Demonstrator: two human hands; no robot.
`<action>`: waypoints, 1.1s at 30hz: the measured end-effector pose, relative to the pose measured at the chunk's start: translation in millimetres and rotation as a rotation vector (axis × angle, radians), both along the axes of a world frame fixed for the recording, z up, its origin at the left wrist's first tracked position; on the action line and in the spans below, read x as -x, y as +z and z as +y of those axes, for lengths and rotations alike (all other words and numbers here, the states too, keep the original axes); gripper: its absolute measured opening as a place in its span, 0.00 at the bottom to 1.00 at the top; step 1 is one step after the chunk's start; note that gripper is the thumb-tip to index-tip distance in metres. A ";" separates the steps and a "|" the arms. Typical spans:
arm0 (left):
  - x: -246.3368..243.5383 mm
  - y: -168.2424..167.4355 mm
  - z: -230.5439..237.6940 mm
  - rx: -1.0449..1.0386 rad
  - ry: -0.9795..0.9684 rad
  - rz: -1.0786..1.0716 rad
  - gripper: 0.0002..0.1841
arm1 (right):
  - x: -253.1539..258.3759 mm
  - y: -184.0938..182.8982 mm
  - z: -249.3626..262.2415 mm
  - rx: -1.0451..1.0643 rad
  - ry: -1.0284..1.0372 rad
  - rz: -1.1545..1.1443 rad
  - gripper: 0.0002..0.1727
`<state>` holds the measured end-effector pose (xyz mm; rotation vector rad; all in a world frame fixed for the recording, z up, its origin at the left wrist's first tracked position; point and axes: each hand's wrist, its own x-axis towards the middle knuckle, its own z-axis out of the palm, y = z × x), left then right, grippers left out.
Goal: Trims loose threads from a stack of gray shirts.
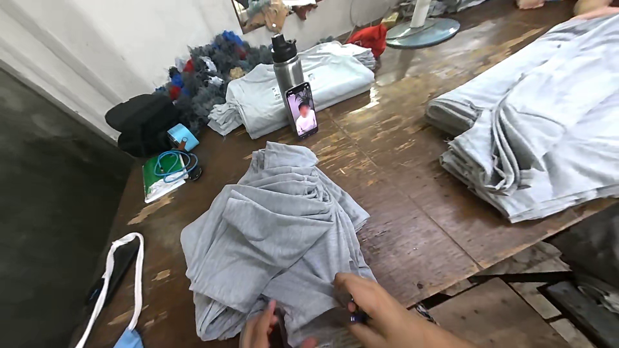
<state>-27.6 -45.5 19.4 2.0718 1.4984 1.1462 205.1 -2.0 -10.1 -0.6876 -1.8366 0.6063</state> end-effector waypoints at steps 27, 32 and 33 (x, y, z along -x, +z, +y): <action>-3.0 3.7 29.9 0.068 -0.353 -0.037 0.16 | -29.7 0.4 12.4 0.161 0.253 -0.301 0.10; -14.5 -15.9 21.5 0.095 -0.299 0.202 0.09 | -33.8 -15.7 3.2 0.141 0.210 -0.277 0.07; -15.3 -16.4 22.2 0.080 -0.292 0.186 0.08 | -32.7 -15.0 4.1 0.135 0.199 -0.274 0.06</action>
